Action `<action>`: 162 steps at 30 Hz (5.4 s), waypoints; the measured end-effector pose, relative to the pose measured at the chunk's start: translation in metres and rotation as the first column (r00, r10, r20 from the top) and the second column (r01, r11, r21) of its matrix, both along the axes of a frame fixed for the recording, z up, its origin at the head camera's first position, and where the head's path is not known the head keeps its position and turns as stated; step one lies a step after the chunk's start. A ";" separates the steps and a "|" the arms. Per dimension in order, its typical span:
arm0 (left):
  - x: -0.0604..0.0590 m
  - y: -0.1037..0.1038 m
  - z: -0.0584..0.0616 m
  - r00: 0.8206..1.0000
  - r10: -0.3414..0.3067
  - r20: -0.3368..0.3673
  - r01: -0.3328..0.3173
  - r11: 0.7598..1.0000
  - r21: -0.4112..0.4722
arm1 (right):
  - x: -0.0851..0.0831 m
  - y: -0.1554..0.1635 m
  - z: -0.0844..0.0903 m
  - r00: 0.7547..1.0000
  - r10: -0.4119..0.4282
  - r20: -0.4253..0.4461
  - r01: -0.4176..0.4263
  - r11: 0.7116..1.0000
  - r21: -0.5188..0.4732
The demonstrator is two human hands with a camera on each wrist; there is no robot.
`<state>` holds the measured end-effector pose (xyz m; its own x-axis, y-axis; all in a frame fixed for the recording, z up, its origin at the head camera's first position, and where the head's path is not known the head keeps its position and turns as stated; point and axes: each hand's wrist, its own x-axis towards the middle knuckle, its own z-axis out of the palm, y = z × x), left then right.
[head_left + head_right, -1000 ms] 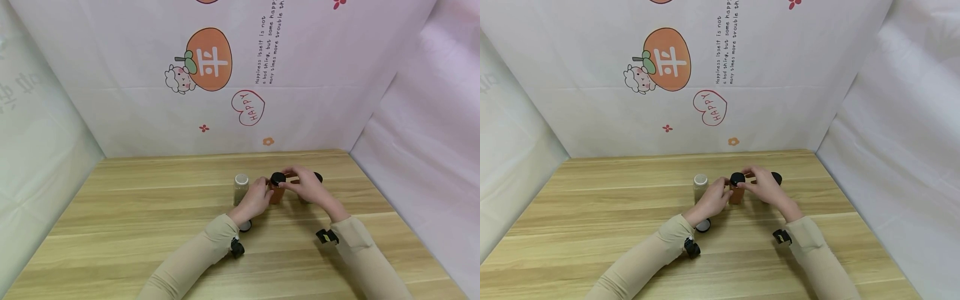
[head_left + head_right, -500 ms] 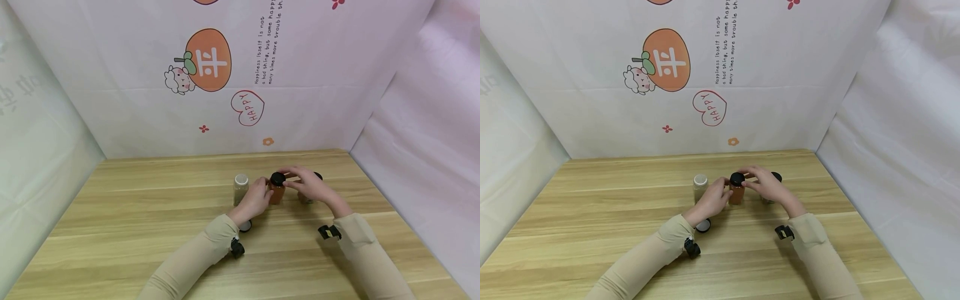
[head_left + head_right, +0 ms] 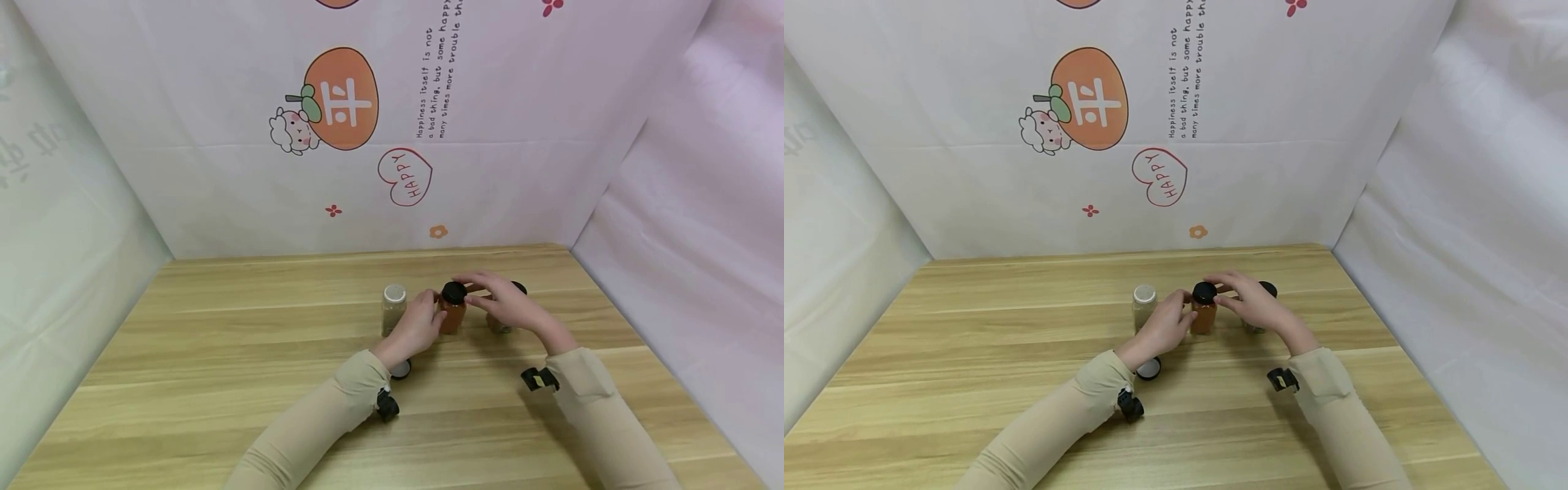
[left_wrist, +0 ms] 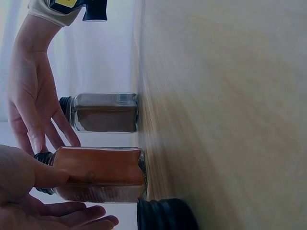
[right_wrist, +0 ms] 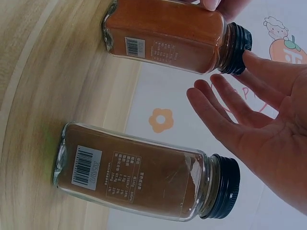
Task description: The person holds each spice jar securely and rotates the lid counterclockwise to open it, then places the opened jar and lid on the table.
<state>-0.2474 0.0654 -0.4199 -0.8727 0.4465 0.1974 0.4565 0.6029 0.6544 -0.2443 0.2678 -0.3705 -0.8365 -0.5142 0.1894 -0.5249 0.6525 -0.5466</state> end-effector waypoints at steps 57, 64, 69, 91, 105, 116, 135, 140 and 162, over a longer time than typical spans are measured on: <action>0.001 0.000 -0.001 1.000 -0.012 0.001 0.012 1.000 0.011 | 0.004 -0.009 -0.005 0.990 -0.141 -0.005 0.141 0.988 -0.057; 0.002 0.000 0.001 1.000 -0.008 0.005 0.008 1.000 0.007 | 0.003 -0.007 -0.005 0.994 -0.105 -0.004 0.105 0.993 -0.054; 0.002 0.000 0.002 1.000 -0.008 0.000 0.008 1.000 -0.004 | 0.002 -0.005 -0.006 0.997 -0.079 -0.005 0.079 0.996 -0.045; 0.001 0.000 0.000 1.000 -0.004 0.000 0.004 1.000 0.003 | 0.002 -0.002 -0.004 0.999 -0.044 0.021 0.044 0.999 -0.016; 0.002 0.001 0.001 1.000 0.007 0.007 -0.007 1.000 -0.006 | 0.005 -0.004 -0.008 0.990 -0.137 0.033 0.139 0.989 -0.046; 0.001 0.001 -0.001 1.000 0.011 0.007 -0.011 1.000 0.002 | 0.010 -0.014 -0.011 0.963 -0.267 0.041 0.270 0.957 -0.103; 0.001 0.000 -0.001 1.000 0.000 -0.003 0.000 1.000 0.007 | 0.008 -0.022 -0.013 0.943 -0.332 0.007 0.331 0.938 -0.101; 0.001 0.000 0.000 1.000 0.001 -0.003 -0.001 1.000 0.001 | 0.007 -0.022 -0.013 0.946 -0.324 0.003 0.322 0.941 -0.102; 0.001 0.001 -0.001 1.000 0.003 0.011 -0.002 1.000 -0.015 | 0.004 -0.008 -0.008 0.993 -0.122 -0.012 0.120 0.990 -0.068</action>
